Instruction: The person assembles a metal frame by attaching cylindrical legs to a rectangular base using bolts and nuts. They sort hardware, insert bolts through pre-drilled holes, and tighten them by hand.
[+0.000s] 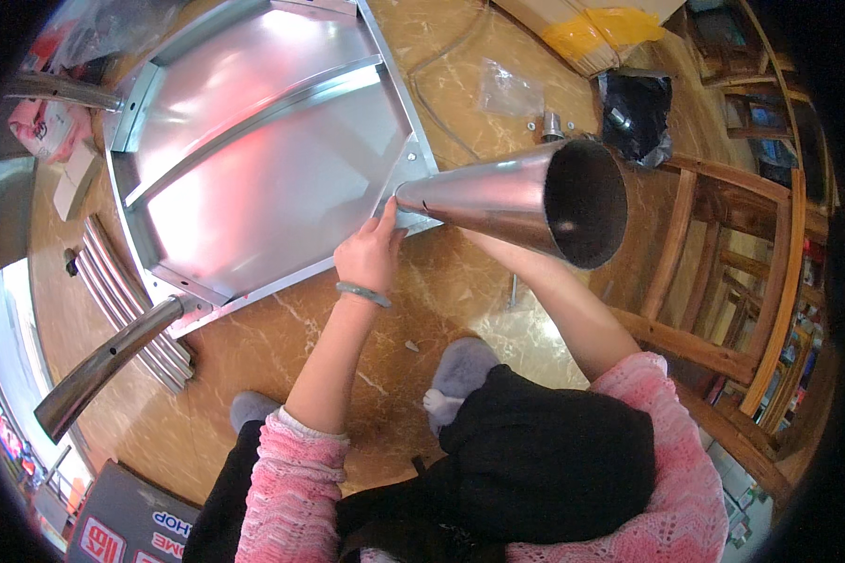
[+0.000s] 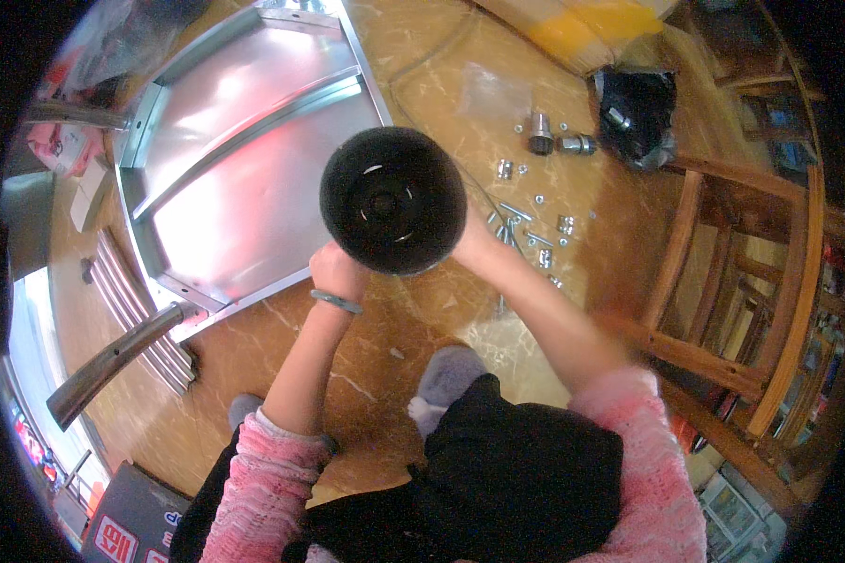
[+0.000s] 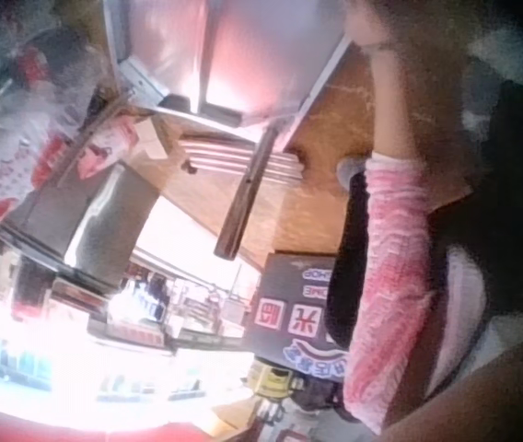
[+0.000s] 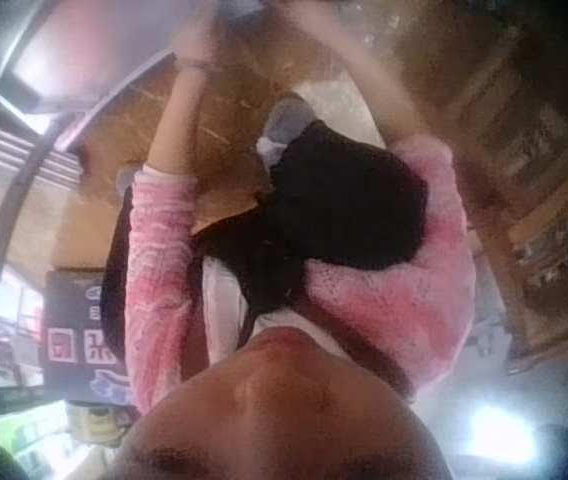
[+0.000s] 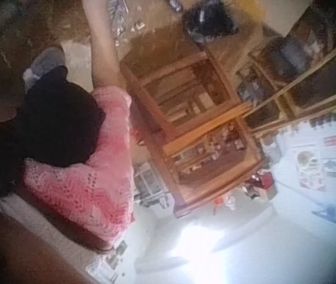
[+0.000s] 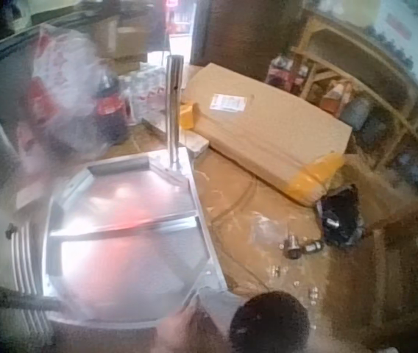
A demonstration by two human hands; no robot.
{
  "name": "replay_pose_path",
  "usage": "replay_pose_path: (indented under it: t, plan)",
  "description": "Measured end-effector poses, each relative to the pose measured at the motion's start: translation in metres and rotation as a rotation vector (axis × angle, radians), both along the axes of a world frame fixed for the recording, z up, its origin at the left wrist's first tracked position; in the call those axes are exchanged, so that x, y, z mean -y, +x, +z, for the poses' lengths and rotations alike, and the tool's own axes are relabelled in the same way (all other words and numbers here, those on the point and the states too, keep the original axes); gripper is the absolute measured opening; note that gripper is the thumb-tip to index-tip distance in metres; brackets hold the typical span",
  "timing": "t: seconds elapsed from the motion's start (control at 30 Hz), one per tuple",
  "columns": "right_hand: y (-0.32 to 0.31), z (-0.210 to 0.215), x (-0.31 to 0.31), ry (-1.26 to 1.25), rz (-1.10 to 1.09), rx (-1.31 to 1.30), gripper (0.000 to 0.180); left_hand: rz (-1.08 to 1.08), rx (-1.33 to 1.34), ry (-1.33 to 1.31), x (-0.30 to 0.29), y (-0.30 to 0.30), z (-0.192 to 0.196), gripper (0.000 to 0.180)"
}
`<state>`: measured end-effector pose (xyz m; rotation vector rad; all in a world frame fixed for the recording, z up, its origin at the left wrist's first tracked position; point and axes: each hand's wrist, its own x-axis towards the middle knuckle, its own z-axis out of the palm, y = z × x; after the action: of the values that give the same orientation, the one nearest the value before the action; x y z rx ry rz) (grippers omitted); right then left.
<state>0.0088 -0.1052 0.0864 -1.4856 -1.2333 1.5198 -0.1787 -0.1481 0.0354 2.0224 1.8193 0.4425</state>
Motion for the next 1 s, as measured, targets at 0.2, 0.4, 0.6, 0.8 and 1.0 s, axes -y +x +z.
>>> replay_pose_path:
  t: [0.2,0.4,0.6,0.8,1.0]
  plan:
    - [0.004,-0.045,0.009,0.252,0.255,0.04,0.035,-0.008,0.043,0.076,-0.001,0.0,-0.01,0.047]
    - [0.004,-0.061,0.009,0.202,0.357,0.478,0.035,-0.014,0.078,-0.004,0.0,-0.002,-0.012,0.041]
    - [-0.007,-0.019,0.008,0.346,0.295,0.327,0.02,0.35,0.981,-0.279,0.014,0.001,-0.004,0.039]
    - [-0.035,-0.003,0.039,0.366,0.593,0.343,0.017,0.407,1.497,-0.961,0.029,-0.001,0.01,0.075]
    - [-0.051,0.002,0.036,0.234,0.794,0.454,0.017,0.468,1.328,-1.02,0.037,0.011,0.013,0.071]
